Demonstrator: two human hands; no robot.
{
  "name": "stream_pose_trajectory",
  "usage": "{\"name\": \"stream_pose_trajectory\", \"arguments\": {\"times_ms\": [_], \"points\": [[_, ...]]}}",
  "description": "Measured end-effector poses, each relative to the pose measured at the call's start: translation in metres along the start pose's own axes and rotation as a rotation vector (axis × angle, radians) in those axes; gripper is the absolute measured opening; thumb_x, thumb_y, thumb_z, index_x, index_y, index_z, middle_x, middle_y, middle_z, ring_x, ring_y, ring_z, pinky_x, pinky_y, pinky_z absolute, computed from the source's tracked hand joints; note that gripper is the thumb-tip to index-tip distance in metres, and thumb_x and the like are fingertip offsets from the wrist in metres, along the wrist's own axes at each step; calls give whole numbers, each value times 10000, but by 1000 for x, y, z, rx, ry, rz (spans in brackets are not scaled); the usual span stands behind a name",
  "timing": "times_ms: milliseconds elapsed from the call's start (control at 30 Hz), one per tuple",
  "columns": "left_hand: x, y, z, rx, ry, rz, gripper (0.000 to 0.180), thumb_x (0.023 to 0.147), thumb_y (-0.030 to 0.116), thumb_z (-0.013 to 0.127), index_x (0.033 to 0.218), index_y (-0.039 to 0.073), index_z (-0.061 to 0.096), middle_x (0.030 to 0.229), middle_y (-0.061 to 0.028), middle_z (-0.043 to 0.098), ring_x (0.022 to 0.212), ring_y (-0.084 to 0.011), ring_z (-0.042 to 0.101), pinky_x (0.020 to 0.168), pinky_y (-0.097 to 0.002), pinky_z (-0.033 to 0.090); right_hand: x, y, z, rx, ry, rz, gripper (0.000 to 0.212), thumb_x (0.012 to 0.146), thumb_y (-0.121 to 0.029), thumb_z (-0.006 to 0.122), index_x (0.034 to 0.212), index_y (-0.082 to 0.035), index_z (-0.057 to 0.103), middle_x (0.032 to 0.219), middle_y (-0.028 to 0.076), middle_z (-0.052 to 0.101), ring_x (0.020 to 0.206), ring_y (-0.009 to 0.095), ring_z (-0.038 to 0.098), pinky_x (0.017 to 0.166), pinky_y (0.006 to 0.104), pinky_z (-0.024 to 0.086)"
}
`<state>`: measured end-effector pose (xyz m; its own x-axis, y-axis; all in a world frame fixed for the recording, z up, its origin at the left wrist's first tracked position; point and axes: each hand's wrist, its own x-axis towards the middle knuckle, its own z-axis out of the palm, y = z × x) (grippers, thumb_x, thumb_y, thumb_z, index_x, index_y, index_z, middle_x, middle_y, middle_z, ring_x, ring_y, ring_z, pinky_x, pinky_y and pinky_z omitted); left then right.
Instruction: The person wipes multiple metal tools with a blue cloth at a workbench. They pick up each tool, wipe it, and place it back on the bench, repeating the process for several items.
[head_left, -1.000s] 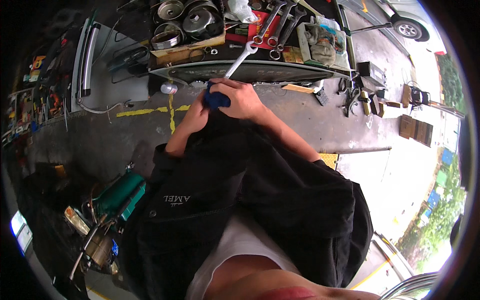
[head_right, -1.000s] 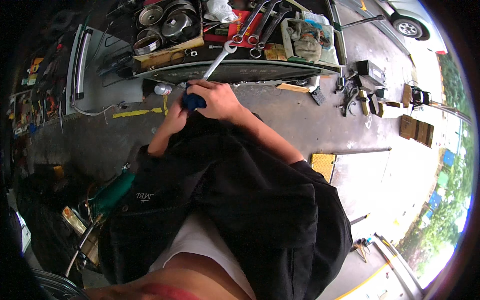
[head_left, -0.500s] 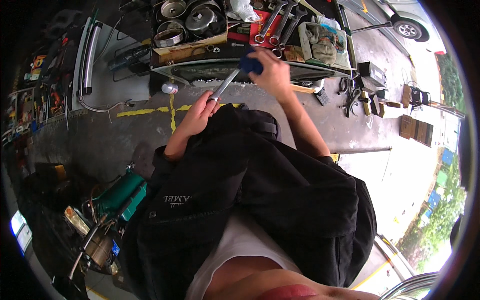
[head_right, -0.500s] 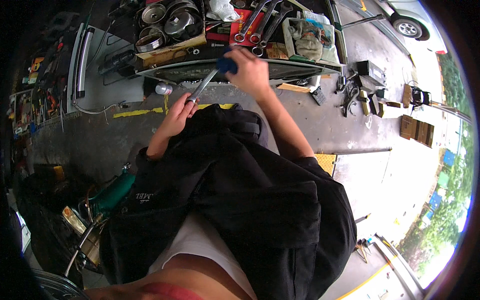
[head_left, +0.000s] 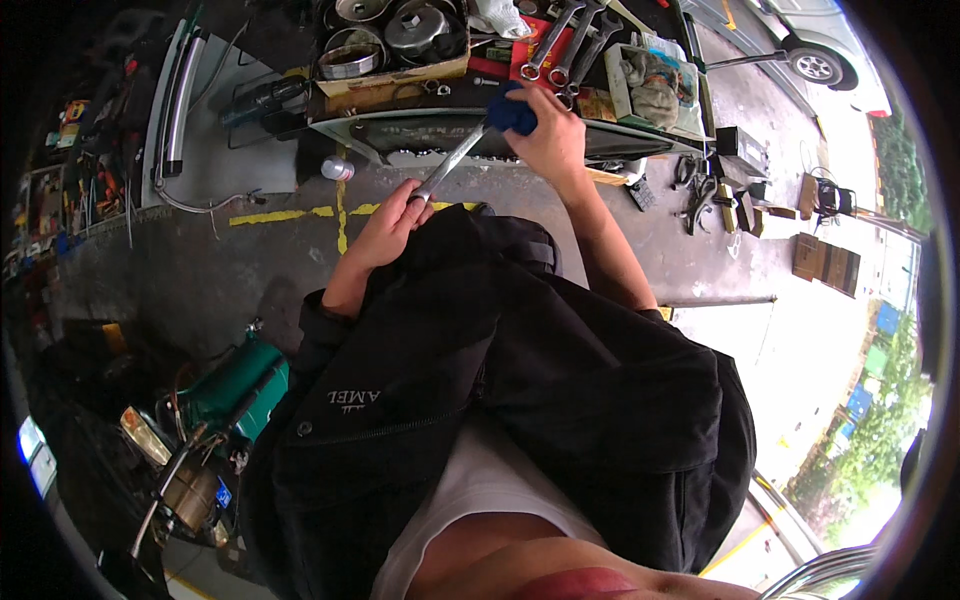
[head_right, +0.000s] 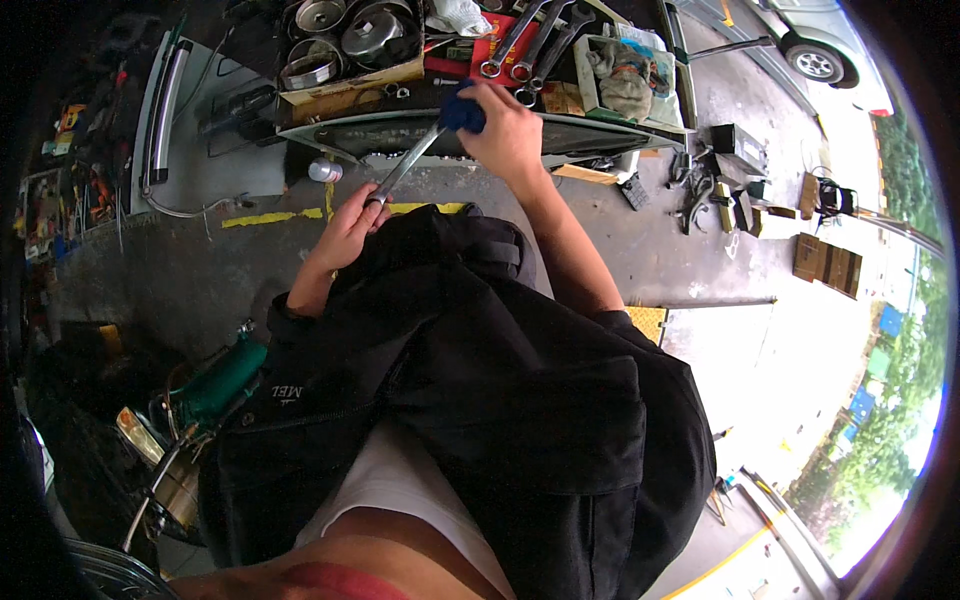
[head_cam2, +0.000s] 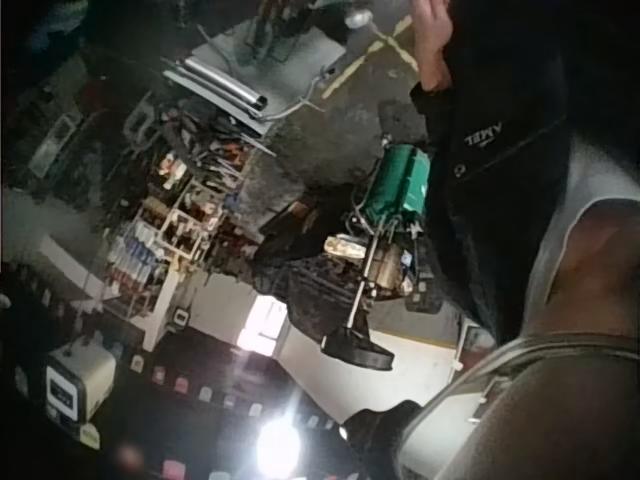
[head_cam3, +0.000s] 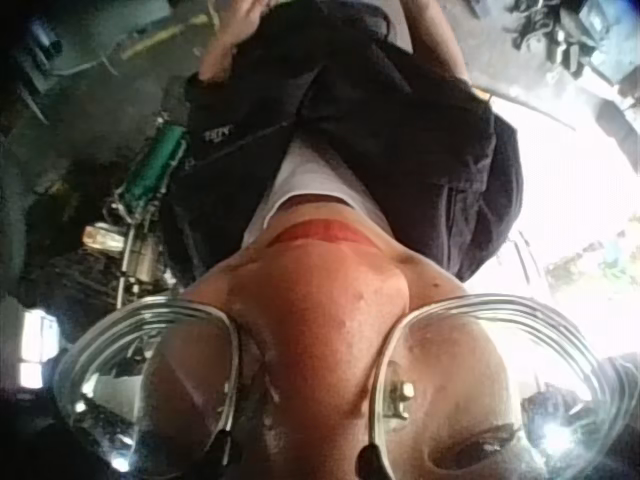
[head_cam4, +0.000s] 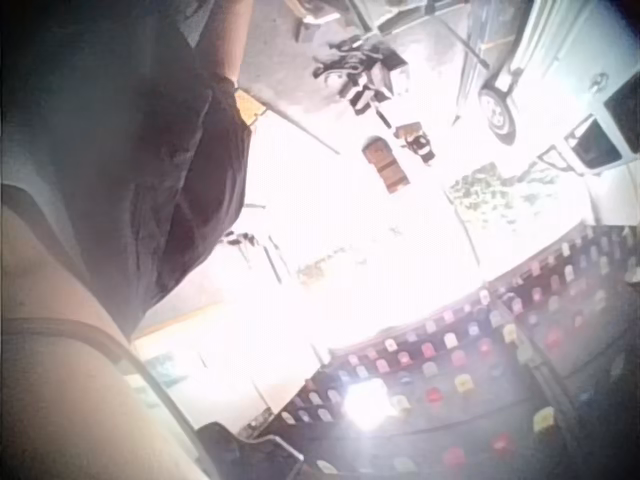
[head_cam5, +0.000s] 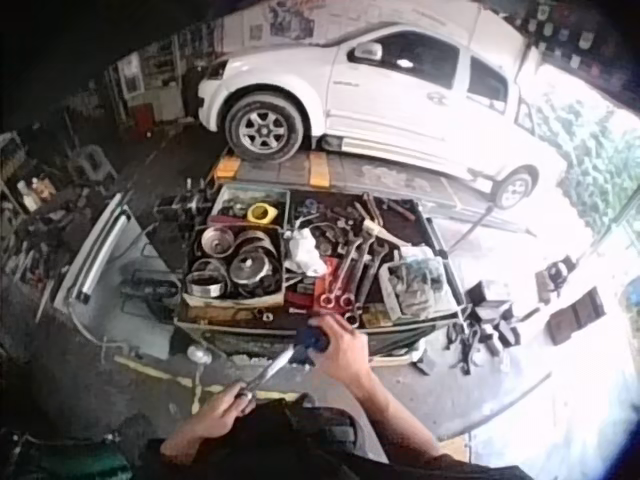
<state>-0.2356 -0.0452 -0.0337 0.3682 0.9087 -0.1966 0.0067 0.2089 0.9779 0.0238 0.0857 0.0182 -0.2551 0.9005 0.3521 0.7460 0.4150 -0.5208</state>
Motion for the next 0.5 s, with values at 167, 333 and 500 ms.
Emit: {"name": "stream_pose_trajectory", "arguments": {"times_ms": [167,333,500], "points": [[-4,-3,-2,23,17,15,210,1087,164,411,1202,20,511,842,5,480,721,-84,397,662,-235,356,-7,-28,15,-16,-78,21,472,661,-152,793,1114,-172,664,1279,46,674,1044,293,694,836,394,589],[-13,-42,-9,150,238,184,203,1061,107,451,1226,11,517,917,-44,595,792,-118,535,731,-262,448,-45,-79,42,289,-404,-262,473,676,-158,774,1131,-154,646,1266,98,670,1048,327,687,862,413,578],[-28,-36,-23,289,226,247,218,1063,108,456,1251,12,508,911,-42,593,779,-126,535,733,-270,457,-42,-88,40,282,-409,-315,467,689,-180,767,1139,-180,642,1256,82,669,1029,320,691,836,421,580]]}}
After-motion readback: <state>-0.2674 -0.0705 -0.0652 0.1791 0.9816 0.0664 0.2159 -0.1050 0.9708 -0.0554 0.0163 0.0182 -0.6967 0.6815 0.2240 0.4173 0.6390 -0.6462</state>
